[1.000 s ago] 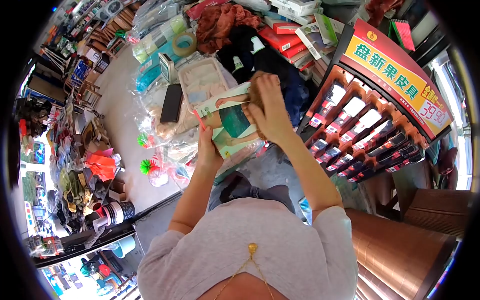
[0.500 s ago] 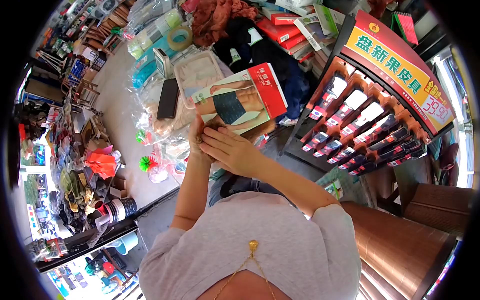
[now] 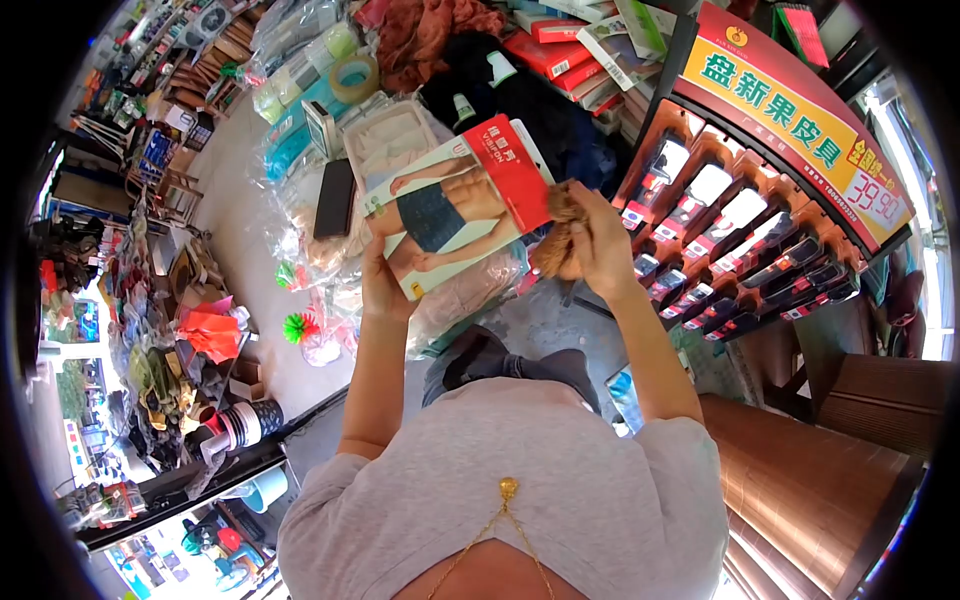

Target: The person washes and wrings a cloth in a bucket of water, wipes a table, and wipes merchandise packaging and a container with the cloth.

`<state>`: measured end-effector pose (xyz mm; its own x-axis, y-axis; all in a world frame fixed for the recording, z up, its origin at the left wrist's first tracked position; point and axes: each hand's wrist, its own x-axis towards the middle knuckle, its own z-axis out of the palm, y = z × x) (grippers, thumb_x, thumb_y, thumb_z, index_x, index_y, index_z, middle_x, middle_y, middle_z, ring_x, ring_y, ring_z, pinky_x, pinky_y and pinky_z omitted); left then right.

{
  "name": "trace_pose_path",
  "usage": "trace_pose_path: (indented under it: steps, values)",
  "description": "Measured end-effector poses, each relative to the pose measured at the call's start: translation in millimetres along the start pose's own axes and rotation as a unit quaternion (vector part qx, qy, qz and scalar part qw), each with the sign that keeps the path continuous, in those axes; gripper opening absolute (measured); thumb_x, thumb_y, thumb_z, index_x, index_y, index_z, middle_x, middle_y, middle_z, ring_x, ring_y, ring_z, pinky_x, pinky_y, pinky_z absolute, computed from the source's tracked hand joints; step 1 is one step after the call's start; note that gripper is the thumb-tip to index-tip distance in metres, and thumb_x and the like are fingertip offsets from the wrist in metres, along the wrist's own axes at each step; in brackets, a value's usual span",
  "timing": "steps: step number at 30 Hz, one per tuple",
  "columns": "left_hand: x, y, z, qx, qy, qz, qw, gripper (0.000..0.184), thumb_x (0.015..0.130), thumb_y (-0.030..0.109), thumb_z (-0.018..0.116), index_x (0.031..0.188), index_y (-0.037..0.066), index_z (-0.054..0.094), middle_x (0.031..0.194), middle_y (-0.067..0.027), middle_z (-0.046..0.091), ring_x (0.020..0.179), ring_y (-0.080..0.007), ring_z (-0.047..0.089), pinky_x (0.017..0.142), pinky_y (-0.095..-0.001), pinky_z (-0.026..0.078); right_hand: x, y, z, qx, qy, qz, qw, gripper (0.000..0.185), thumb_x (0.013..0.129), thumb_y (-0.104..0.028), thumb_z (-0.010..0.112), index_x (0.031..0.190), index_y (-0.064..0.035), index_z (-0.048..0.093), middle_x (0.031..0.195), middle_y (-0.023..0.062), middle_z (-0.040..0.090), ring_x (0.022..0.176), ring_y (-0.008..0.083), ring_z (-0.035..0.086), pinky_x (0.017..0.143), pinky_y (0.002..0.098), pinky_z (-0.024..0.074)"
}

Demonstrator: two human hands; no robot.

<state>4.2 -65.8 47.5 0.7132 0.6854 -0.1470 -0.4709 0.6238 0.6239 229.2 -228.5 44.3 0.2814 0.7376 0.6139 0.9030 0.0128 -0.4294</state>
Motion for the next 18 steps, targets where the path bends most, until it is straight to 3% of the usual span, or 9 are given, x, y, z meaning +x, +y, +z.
trace_pose_path:
  steps: [3, 5, 7, 9, 12, 14, 15, 16, 18]
  values:
    - [0.5, 0.3, -16.9, -0.078, -0.069, -0.063, 0.993, 0.061, 0.080, 0.035, 0.053, 0.130, 0.005, 0.034, 0.124, -0.0153, 0.047, 0.113, -0.0287, 0.048, 0.094, -0.0398, 0.041, -1.5, 2.5, -17.7, 0.219, 0.065, 0.283, 0.931, 0.032, 0.090, -0.013, 0.040, 0.117, 0.0017, 0.048, 0.113, 0.0139, 0.055, 0.108, 0.0189, 0.051, 0.093, 0.0315, 0.0383]
    - [-6.6, 3.5, -5.4, 0.018, -0.062, 0.021, 0.998, 0.058, 0.079, 0.023, 0.054, 0.130, 0.004, 0.032, 0.119, -0.0143, 0.050, 0.101, -0.0257, 0.054, 0.082, -0.0350, 0.048, 17.4, -3.9, -44.4, 0.298, 0.158, 0.312, 0.888, 0.036, 0.092, -0.018, 0.038, 0.122, 0.0020, 0.044, 0.111, 0.0112, 0.055, 0.103, 0.0164, 0.051, 0.091, 0.0304, 0.0393]
    - [-13.1, 0.2, 16.7, 0.113, -0.023, 0.135, 0.984, 0.059, 0.073, 0.000, 0.052, 0.127, 0.004, 0.031, 0.106, -0.0113, 0.054, 0.083, -0.0205, 0.061, 0.063, -0.0305, 0.055, 36.6, -21.2, -68.2, 0.379, 0.265, 0.266, 0.846, 0.040, 0.093, -0.022, 0.039, 0.124, 0.0029, 0.041, 0.110, 0.0112, 0.054, 0.102, 0.0179, 0.052, 0.090, 0.0315, 0.0402]
    - [-8.9, -9.5, 8.4, 0.177, -0.030, 0.151, 0.972, 0.059, 0.072, 0.000, 0.053, 0.127, 0.004, 0.031, 0.105, -0.0111, 0.054, 0.081, -0.0190, 0.061, 0.063, -0.0294, 0.055, 57.4, -62.1, -81.8, 0.436, 0.324, 0.206, 0.814, 0.044, 0.093, -0.025, 0.040, 0.125, 0.0052, 0.038, 0.111, 0.0137, 0.054, 0.100, 0.0213, 0.054, 0.090, 0.0341, 0.0415]
    - [-16.9, -13.9, 19.1, 0.240, -0.032, 0.108, 0.964, 0.056, 0.070, -0.001, 0.056, 0.123, 0.004, 0.036, 0.103, -0.0098, 0.054, 0.082, -0.0144, 0.059, 0.067, -0.0257, 0.051, 64.3, -96.6, -55.7, 0.283, 0.122, 0.031, 0.951, 0.049, 0.088, -0.036, 0.046, 0.119, 0.0023, 0.044, 0.114, 0.0159, 0.053, 0.103, 0.0265, 0.054, 0.089, 0.0390, 0.0420]
    - [-12.3, -25.6, 3.6, 0.432, -0.099, 0.215, 0.870, 0.050, 0.070, 0.000, 0.059, 0.117, 0.002, 0.042, 0.101, -0.0087, 0.055, 0.085, -0.0136, 0.058, 0.071, -0.0259, 0.048, 80.4, -115.6, -15.4, 0.128, 0.013, -0.166, 0.978, 0.046, 0.080, -0.038, 0.056, 0.112, -0.0040, 0.051, 0.118, 0.0152, 0.050, 0.110, 0.0294, 0.050, 0.093, 0.0429, 0.0386]
    - [-14.2, -28.7, 30.6, 0.441, -0.088, 0.366, 0.815, 0.046, 0.070, 0.000, 0.061, 0.113, 0.000, 0.045, 0.098, -0.0076, 0.056, 0.086, -0.0126, 0.056, 0.073, -0.0266, 0.047, 80.4, -123.9, -1.1, 0.070, -0.089, -0.194, 0.975, 0.046, 0.072, -0.033, 0.061, 0.109, -0.0054, 0.054, 0.116, 0.0142, 0.052, 0.107, 0.0315, 0.051, 0.094, 0.0432, 0.0374]
    - [-16.0, -27.9, 28.5, 0.441, -0.090, 0.365, 0.815, 0.046, 0.070, 0.000, 0.061, 0.113, 0.000, 0.045, 0.098, -0.0076, 0.056, 0.086, -0.0126, 0.056, 0.073, -0.0266, 0.047, 77.6, -124.7, 14.2, 0.093, 0.011, -0.215, 0.972, 0.045, 0.068, -0.030, 0.061, 0.106, -0.0064, 0.056, 0.112, 0.0119, 0.055, 0.105, 0.0316, 0.052, 0.094, 0.0433, 0.0374]
    - [-18.4, -22.8, 20.1, 0.480, -0.105, 0.336, 0.803, 0.045, 0.070, 0.002, 0.063, 0.112, -0.001, 0.045, 0.098, -0.0075, 0.057, 0.087, -0.0123, 0.055, 0.074, -0.0268, 0.046, 74.5, -109.7, 16.1, 0.171, -0.034, -0.181, 0.968, 0.038, 0.071, -0.027, 0.060, 0.104, -0.0061, 0.057, 0.107, 0.0112, 0.058, 0.103, 0.0306, 0.054, 0.095, 0.0434, 0.0370]
